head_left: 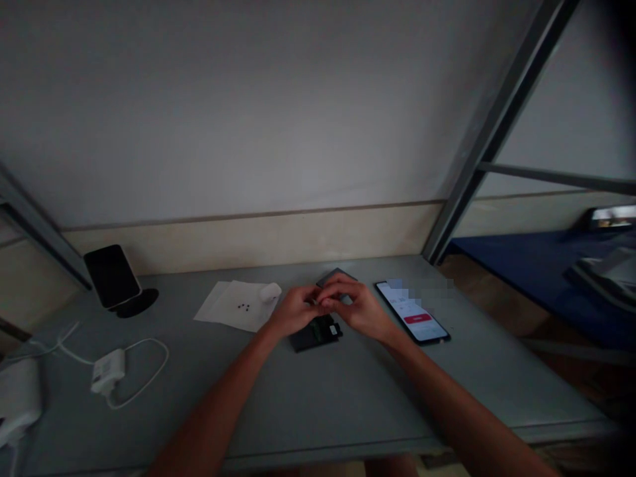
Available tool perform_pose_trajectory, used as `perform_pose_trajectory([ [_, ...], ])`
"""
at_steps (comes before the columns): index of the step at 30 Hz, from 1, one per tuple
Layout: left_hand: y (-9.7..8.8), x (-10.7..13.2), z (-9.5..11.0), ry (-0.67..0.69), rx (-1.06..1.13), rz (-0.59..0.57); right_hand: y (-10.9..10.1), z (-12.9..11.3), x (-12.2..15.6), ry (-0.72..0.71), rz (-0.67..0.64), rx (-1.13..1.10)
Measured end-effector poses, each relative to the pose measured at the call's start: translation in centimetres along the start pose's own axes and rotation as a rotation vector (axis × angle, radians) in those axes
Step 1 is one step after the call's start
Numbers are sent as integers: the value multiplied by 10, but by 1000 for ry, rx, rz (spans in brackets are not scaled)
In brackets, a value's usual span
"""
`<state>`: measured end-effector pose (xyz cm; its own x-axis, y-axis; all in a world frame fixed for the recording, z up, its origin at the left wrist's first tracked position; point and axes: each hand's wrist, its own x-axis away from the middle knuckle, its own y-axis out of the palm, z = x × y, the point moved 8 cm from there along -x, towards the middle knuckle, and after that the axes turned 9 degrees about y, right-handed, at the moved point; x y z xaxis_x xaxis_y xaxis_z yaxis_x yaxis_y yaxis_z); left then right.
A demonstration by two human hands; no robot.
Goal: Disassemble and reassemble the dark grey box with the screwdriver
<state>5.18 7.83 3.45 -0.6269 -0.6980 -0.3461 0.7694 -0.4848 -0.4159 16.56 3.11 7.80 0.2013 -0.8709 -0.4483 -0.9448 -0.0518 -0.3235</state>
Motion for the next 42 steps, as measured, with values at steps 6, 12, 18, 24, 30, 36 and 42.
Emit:
perform_pose_trajectory([
  [6, 2, 11, 15, 43, -67, 80, -4, 11, 2, 137, -11, -67],
  [12, -2, 13, 10, 40, -105, 136, 2, 11, 2, 78, 6, -76],
  [18, -8, 12, 6, 120, -164, 178, 10, 25, 4, 84, 130, -98],
  [24, -6, 12, 9, 136, -198, 150, 3, 24, 7, 104, 209, -55],
  [30, -4, 13, 11, 132, -191, 135, 1, 21, 7, 80, 160, -25],
  [36, -9, 12, 0, 82, -264, 174, 0, 20, 6, 60, 169, -37],
  [42, -1, 9, 5, 130, -297, 64, 4, 15, 6, 71, 90, -24],
])
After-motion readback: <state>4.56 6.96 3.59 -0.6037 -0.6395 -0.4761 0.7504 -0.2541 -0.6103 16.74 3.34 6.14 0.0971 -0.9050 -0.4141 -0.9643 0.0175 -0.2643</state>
